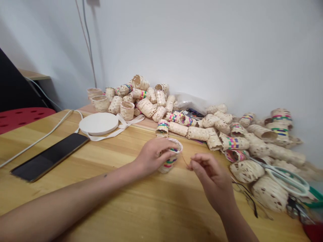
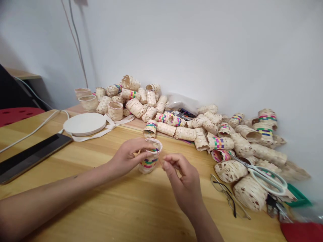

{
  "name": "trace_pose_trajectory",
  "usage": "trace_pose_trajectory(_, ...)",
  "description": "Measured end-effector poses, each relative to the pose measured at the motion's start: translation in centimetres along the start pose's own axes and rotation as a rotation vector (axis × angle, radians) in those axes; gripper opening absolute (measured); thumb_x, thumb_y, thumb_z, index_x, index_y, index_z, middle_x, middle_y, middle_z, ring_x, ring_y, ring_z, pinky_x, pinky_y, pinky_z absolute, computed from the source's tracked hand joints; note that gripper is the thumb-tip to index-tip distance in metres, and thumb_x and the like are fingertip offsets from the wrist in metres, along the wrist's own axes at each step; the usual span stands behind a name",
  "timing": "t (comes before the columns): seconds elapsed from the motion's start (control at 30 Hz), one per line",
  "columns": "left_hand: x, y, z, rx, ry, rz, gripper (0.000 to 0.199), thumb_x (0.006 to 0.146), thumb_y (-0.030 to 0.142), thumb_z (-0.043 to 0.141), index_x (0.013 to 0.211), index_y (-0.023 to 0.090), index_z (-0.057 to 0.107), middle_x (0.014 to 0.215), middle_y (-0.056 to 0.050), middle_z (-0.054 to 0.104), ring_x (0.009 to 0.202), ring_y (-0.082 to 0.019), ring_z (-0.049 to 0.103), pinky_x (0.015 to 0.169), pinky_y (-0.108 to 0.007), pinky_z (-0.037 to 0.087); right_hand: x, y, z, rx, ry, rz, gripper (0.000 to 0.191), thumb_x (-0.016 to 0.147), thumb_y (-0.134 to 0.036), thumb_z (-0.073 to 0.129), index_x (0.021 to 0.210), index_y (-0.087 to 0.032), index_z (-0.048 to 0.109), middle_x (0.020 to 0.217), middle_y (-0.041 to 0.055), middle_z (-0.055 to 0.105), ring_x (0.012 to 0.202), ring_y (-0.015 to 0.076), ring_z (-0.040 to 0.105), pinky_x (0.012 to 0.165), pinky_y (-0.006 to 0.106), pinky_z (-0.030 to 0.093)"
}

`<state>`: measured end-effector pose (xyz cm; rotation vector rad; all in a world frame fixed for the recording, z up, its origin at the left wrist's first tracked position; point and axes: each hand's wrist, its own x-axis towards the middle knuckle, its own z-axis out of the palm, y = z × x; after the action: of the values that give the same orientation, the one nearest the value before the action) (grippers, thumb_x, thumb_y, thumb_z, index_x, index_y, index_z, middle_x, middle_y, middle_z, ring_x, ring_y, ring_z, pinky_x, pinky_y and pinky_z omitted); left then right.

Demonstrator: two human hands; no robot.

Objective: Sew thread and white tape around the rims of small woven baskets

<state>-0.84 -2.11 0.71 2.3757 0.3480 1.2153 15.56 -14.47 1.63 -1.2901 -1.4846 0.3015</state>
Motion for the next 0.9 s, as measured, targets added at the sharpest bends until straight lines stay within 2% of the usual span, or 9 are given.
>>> trace_pose_trajectory(0.1,-0.1,-0.1,0.0,-0.055,-0.015,-0.042,0.016,0.091,0.023,0.055,0.099,0.017,0.067,0.094,-0.004,0.071,0.082,-0.014,0.063,0.077,-0.026,0.047,0.4,0.4,0.1,-0.209,-0.067,0.007,0.011,0.089,-0.024,0.057,0.093,-0.022,0.067,0.085,0.0018,0.071,0.073,0.0145,0.066,0.067,0.024,0.052)
trace_pose_trajectory(0.27,-0.1,-0.2,-0.1,-0.013,-0.054,0.004,0.016,0.092,0.022,0.052,0.09,0.016,0.067,0.088,-0.004,0.069,0.081,-0.014,0.061,0.073,-0.025,0.045,0.5,0.9,0.3,-0.34,-0.13,-0.06,0.017,0.09,-0.021,0.053,0.097,-0.021,0.069,0.091,0.0032,0.073,0.083,0.0165,0.067,0.074,0.027,0.051)
trace_pose_trajectory(0.57,0.0,0.1,-0.2,0.015,-0.091,0.001,0.022,0.094,0.024,0.048,0.086,0.015,0.067,0.083,-0.004,0.066,0.077,-0.014,0.058,0.069,-0.023,0.042,0.4,1.2,0.5,-0.349,-0.148,-0.081,0.019,0.091,-0.021,0.051,0.096,-0.021,0.069,0.087,0.0032,0.072,0.078,0.016,0.066,0.07,0.026,0.05)
trace_pose_trajectory(0.9,0.0,0.1,-0.2,0.024,-0.081,0.012,0.021,0.093,0.024,0.049,0.084,0.015,0.066,0.083,-0.004,0.067,0.077,-0.014,0.058,0.069,-0.024,0.043,0.5,1.0,0.5,-0.355,-0.16,-0.072,0.019,0.09,-0.021,0.051,0.095,-0.022,0.069,0.086,0.0028,0.072,0.077,0.0164,0.066,0.07,0.027,0.05)
